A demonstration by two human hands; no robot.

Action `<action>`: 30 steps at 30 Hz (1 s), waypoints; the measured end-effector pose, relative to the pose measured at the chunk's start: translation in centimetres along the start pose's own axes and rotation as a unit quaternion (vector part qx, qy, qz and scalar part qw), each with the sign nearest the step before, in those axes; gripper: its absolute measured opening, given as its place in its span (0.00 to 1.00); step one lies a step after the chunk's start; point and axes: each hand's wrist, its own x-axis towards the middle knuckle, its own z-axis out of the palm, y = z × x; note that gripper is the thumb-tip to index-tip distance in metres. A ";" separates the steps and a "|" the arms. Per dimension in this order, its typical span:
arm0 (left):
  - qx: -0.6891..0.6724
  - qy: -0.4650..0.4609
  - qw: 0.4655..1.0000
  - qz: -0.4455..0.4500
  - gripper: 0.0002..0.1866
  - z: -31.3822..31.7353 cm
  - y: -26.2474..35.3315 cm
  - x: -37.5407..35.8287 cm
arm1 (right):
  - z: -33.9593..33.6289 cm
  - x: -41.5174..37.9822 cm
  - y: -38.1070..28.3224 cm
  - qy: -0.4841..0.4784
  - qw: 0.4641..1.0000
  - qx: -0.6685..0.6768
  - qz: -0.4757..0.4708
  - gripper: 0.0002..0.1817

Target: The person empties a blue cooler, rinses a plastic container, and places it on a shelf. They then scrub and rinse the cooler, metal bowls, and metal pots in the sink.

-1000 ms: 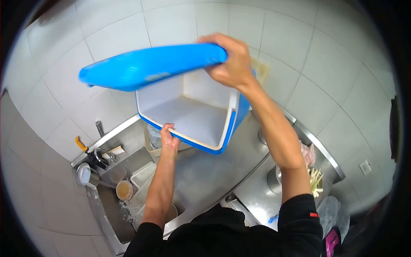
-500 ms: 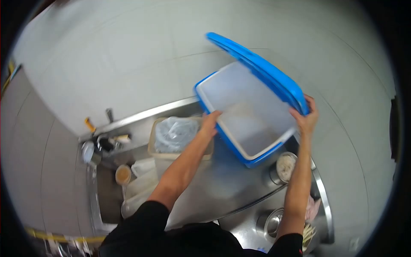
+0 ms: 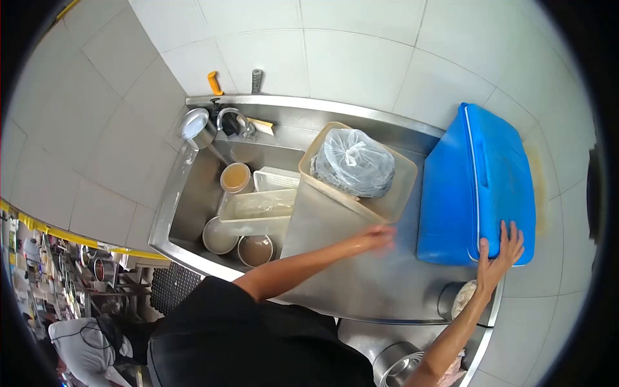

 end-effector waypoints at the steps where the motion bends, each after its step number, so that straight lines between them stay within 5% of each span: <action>1: 0.105 -0.004 0.992 -0.075 0.24 -2.6 -0.3 -3.3 | 0.6 -0.2 -1.3 0.086 0.995 0.016 0.048 0.31; 3: 0.220 0.079 0.965 -0.121 0.19 -6.9 -1.1 -10.4 | 2.2 -0.9 -5.4 0.199 0.969 0.105 0.106 0.21; 4: 0.260 0.107 0.957 -0.075 0.17 -9.2 -1.3 -13.8 | 3.3 -1.8 -8.6 0.220 0.952 0.179 0.116 0.18; 7: 0.244 0.295 0.919 -0.093 0.14 -16.1 -1.7 -22.3 | 8.3 -4.5 -19.4 -0.022 0.956 0.292 -0.005 0.18; 9: 0.251 0.363 0.894 -0.072 0.13 -19.9 -1.8 -26.4 | 13.0 -5.2 -26.7 -0.108 0.945 0.294 -0.098 0.24; 11: 0.234 0.482 0.837 -0.113 0.15 -23.2 -0.9 -28.5 | 18.1 -5.2 -32.3 -0.152 0.942 0.288 -0.082 0.32; 14: 0.338 0.474 0.803 -0.129 0.16 -26.2 0.7 -31.2 | 24.6 -5.0 -37.3 -0.147 0.972 0.183 -0.007 0.36; 21: 0.393 0.496 0.764 -0.122 0.21 -41.2 -1.9 -37.8 | 28.0 -4.4 -34.2 -0.164 0.985 -0.018 -0.058 0.37; 24: 0.307 0.561 0.750 -0.167 0.24 -47.2 -3.0 -38.1 | 27.3 -4.1 -32.8 -0.173 0.983 0.055 -0.005 0.37; 26: 0.076 0.566 0.753 -0.327 0.28 -50.8 -4.4 -36.3 | 26.5 -4.3 -35.6 -0.209 0.977 -0.029 0.034 0.38; 27: 0.071 0.564 0.758 -0.319 0.28 -50.9 -4.0 -35.6 | 26.5 -4.4 -37.4 -0.241 0.962 -0.104 0.075 0.39; 29: -0.362 0.398 0.827 -0.163 0.29 -49.3 -4.5 -35.3 | 26.7 -6.1 -43.9 -0.098 0.970 0.223 -0.016 0.41; 30: -0.366 0.397 0.827 -0.155 0.29 -50.2 -7.6 -34.9 | 25.3 -5.4 -48.6 -0.192 0.957 0.214 -0.036 0.39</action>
